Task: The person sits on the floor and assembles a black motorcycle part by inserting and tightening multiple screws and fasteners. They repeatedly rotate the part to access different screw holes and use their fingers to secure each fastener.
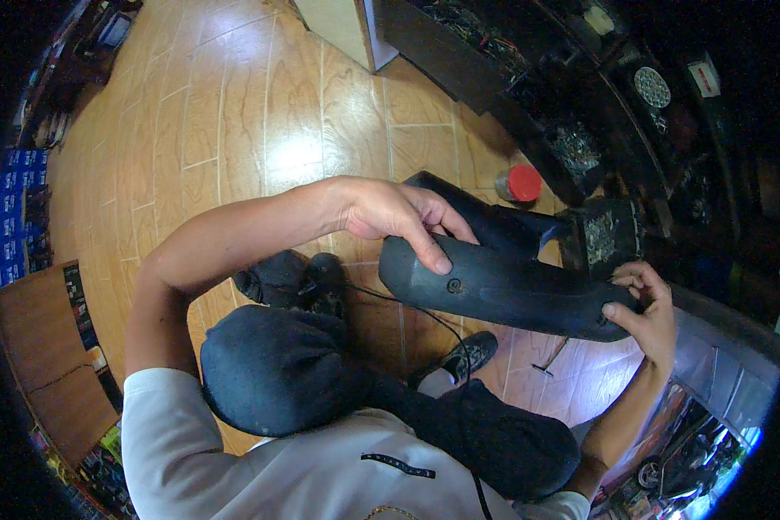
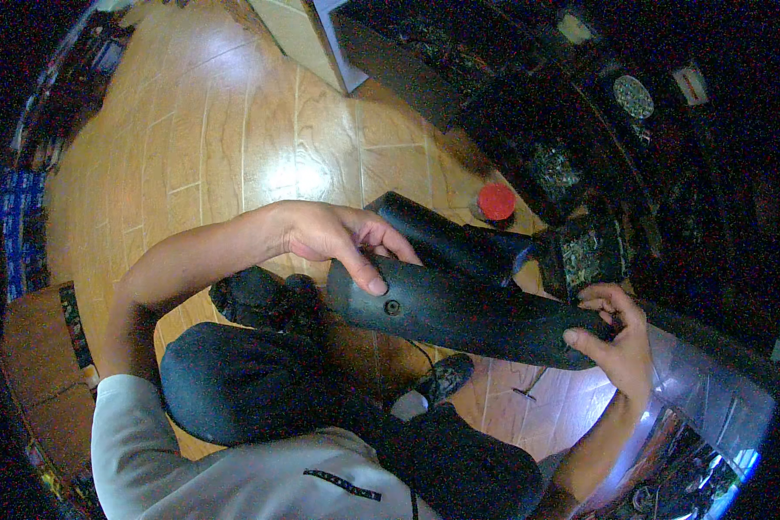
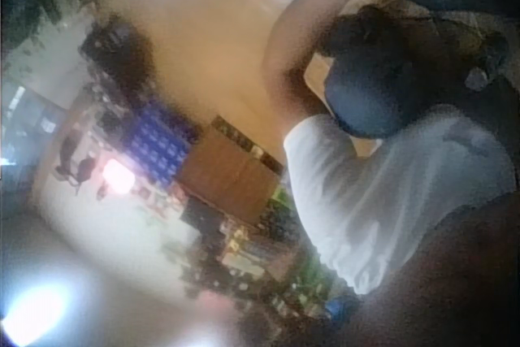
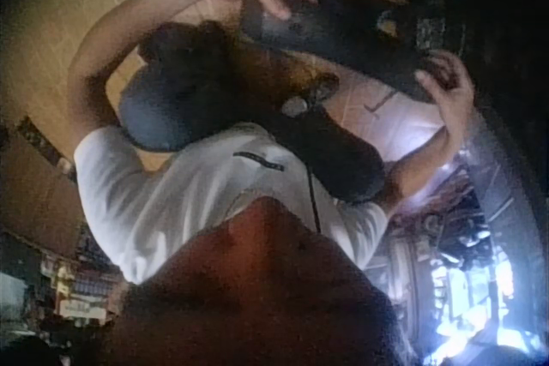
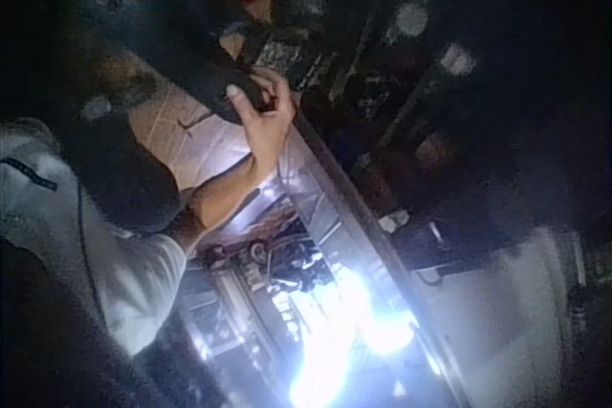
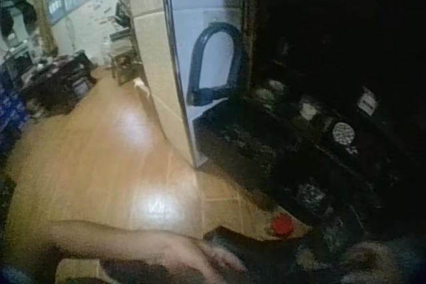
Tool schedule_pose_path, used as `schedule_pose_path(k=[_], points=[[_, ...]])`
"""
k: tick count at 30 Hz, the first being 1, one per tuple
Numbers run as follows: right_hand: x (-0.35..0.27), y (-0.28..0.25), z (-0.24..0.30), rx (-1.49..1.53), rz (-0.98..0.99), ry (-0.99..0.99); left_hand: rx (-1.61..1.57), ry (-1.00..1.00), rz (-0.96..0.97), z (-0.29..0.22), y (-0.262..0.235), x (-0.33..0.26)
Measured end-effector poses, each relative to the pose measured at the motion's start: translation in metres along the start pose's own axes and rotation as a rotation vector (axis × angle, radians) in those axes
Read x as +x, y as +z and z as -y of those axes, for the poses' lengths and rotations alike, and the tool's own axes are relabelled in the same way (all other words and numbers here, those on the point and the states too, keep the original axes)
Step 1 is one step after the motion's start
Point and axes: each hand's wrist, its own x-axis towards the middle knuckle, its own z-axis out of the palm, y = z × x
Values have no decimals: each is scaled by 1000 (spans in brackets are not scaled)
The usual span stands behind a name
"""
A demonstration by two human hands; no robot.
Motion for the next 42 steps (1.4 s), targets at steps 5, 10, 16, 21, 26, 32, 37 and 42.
schedule_pose_path(k=[5,10,16,21,26,32,37,42], points=[[-13,1,25,-85,-83,-35,38,31,8,-2,-1,1],[-25,2,38,-127,-148,-31,96,23,18,-7,0,-1],[-26,1,37,-155,-169,-57,139,14,7,-10,6,-2],[-21,2,32,-215,-187,-116,192,15,-12,-15,11,-5],[-18,0,25,-237,-155,-94,234,-15,-36,-17,13,-6],[-9,6,28,-305,-69,-207,153,25,-27,-15,9,-8],[-18,26,35,-460,9,-239,-212,5,-40,-23,-3,-12],[-16,28,7,-182,255,-265,-603,-38,-12,-24,-17,-17]])
